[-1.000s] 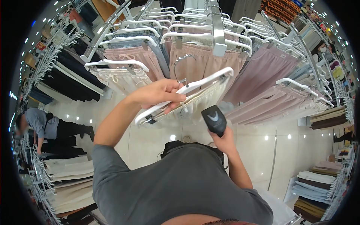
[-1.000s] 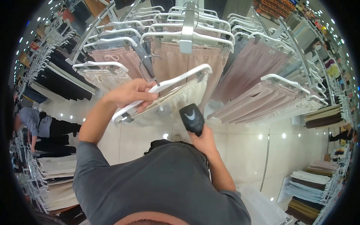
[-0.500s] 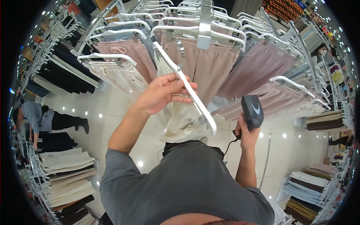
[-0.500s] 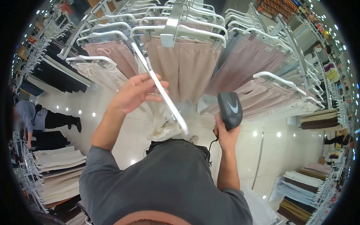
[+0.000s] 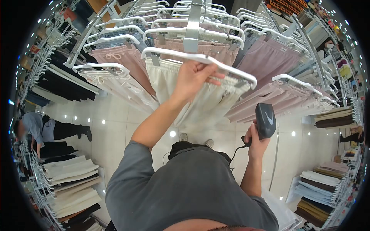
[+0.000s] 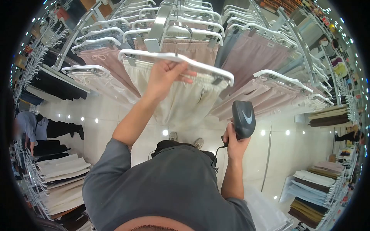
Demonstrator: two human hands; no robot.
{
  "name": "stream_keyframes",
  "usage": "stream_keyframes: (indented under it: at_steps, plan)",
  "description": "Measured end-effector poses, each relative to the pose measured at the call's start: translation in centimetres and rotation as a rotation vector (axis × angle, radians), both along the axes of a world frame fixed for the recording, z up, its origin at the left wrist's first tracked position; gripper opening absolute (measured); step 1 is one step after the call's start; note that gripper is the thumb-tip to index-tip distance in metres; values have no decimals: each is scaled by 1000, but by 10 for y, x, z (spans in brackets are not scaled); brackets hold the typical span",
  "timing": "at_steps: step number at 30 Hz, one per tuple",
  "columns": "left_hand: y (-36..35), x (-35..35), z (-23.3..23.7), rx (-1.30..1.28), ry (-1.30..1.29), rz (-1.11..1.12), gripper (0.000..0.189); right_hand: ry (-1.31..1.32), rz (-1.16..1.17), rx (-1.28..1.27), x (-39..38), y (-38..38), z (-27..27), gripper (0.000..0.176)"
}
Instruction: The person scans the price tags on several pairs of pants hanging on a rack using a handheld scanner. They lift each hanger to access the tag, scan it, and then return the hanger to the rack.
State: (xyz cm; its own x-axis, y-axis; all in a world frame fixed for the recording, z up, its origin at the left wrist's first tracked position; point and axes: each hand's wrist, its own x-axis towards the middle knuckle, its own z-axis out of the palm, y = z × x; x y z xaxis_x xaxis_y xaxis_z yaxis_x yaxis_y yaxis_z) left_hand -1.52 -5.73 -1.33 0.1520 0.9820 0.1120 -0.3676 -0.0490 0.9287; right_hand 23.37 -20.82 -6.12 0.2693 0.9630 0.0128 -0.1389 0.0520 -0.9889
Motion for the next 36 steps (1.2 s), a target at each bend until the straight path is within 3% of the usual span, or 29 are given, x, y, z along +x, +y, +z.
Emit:
stream_keyframes:
  at_steps: [7,27,33,36]
  plan:
    - [22,-14,-3,39,-16,123,26,17,7,-52,-9,-11,-7,24]
    - [31,-34,-15,-29,-49,1,30,29,-48,-90,-58,-16,-21,23]
    - [24,-40,-24,-10,-75,-31,31,-112,9,-203,-66,-29,-20,22]
    - [19,-44,-26,-5,-51,-35,33,-210,110,-221,-69,-33,-24,10]
